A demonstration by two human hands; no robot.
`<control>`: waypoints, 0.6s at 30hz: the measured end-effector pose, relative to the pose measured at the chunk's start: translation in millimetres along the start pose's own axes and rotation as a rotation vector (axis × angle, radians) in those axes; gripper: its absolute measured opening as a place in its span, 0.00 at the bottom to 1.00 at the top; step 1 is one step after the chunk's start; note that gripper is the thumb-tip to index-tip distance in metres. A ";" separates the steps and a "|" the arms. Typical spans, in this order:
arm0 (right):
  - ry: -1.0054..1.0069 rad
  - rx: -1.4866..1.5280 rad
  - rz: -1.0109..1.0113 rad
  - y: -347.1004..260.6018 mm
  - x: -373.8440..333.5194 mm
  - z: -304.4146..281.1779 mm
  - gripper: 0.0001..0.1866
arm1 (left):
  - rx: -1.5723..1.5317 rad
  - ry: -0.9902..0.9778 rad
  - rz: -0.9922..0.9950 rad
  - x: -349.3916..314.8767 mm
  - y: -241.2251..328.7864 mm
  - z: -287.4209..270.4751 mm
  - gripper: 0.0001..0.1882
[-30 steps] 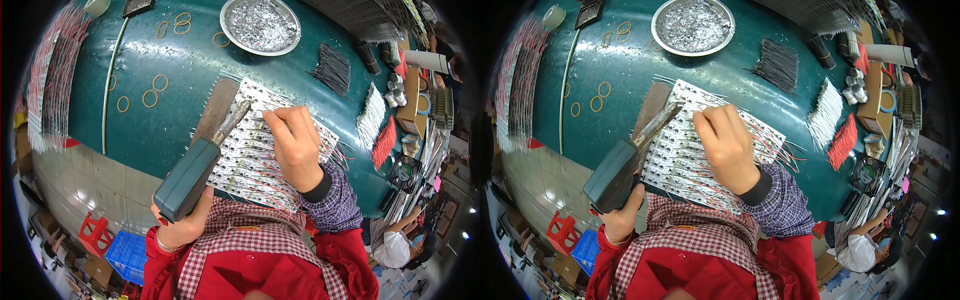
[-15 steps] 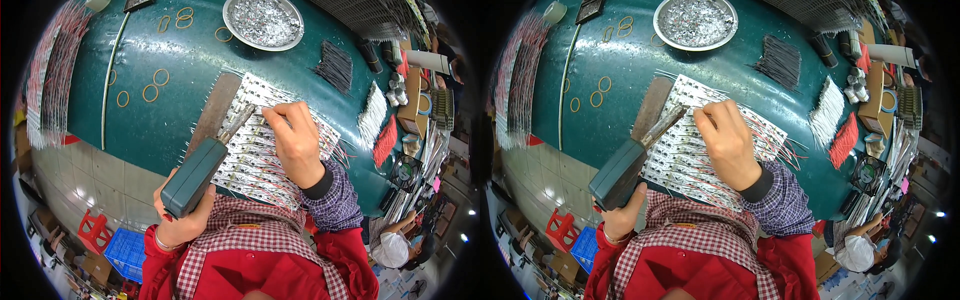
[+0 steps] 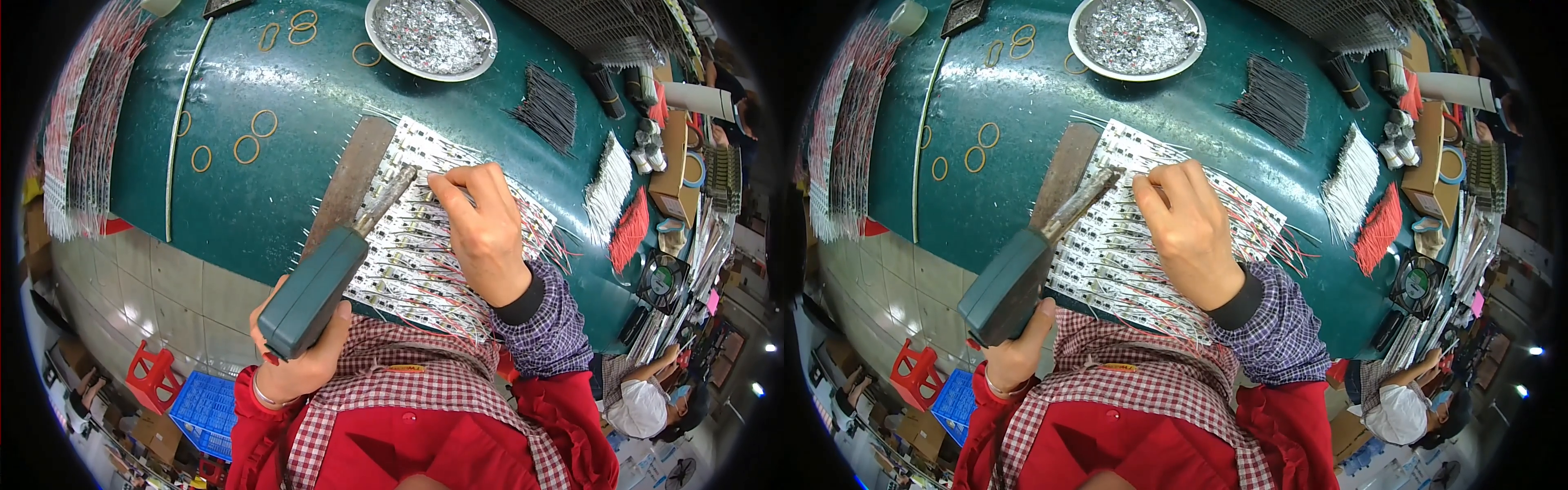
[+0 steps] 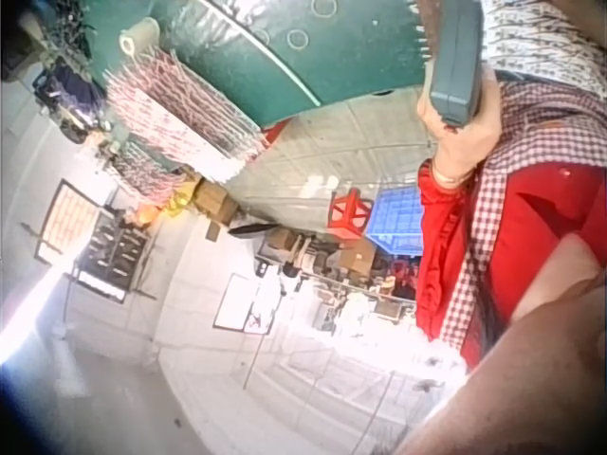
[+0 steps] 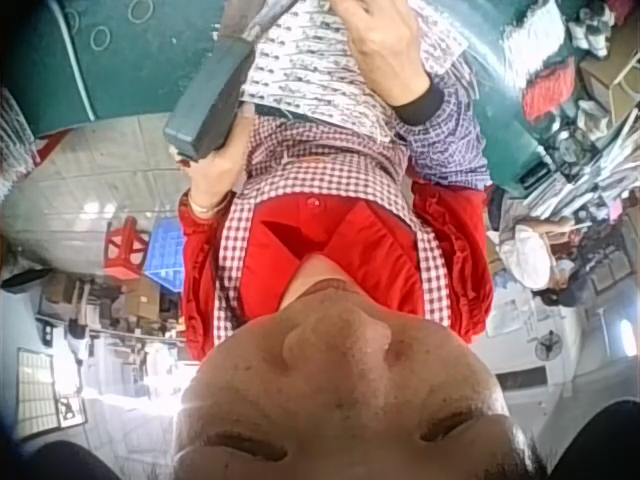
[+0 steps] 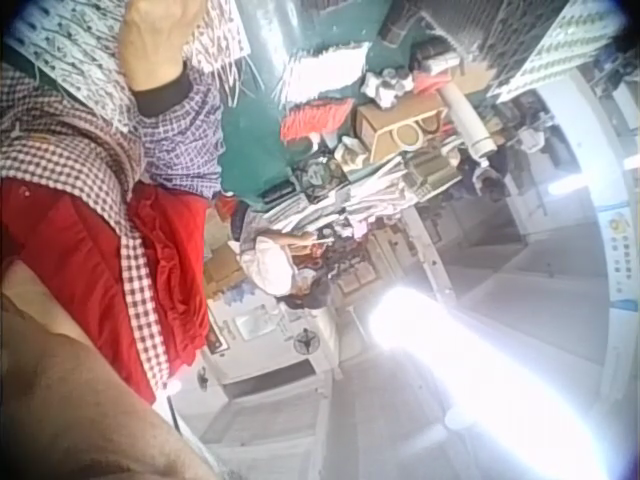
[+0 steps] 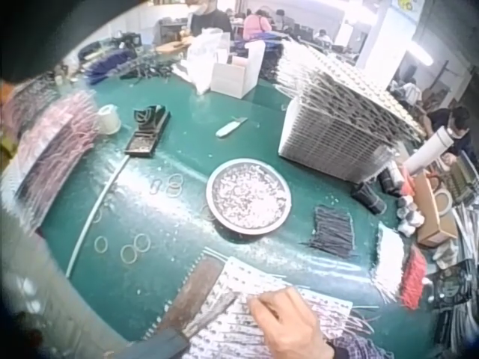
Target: The person positions wires onto circuit board strips and solders the wire connections using a handheld soldering tool.
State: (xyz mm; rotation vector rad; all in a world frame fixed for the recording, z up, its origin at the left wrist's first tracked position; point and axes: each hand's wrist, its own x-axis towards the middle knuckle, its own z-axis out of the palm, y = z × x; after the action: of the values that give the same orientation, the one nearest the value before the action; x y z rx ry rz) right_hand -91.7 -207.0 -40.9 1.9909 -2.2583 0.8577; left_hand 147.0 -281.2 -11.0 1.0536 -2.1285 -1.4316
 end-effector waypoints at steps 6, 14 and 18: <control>0.005 -0.013 0.005 -1.1 0.7 -0.6 0.16 | 0.120 0.065 0.105 -8.6 -3.7 -2.2 0.07; 0.058 0.011 -0.031 -6.4 -4.3 -1.7 0.16 | 0.071 0.079 0.083 -10.5 -1.6 -2.4 0.08; 0.013 0.047 -0.020 -7.9 -8.1 0.1 0.17 | -0.052 0.069 -0.033 -13.6 -5.5 -3.1 0.10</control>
State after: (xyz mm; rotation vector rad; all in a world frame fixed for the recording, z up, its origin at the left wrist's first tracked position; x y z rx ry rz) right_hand -82.8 -199.9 -40.8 2.0173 -2.2277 0.9272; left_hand 160.0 -274.1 -13.2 1.1074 -2.0240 -1.4361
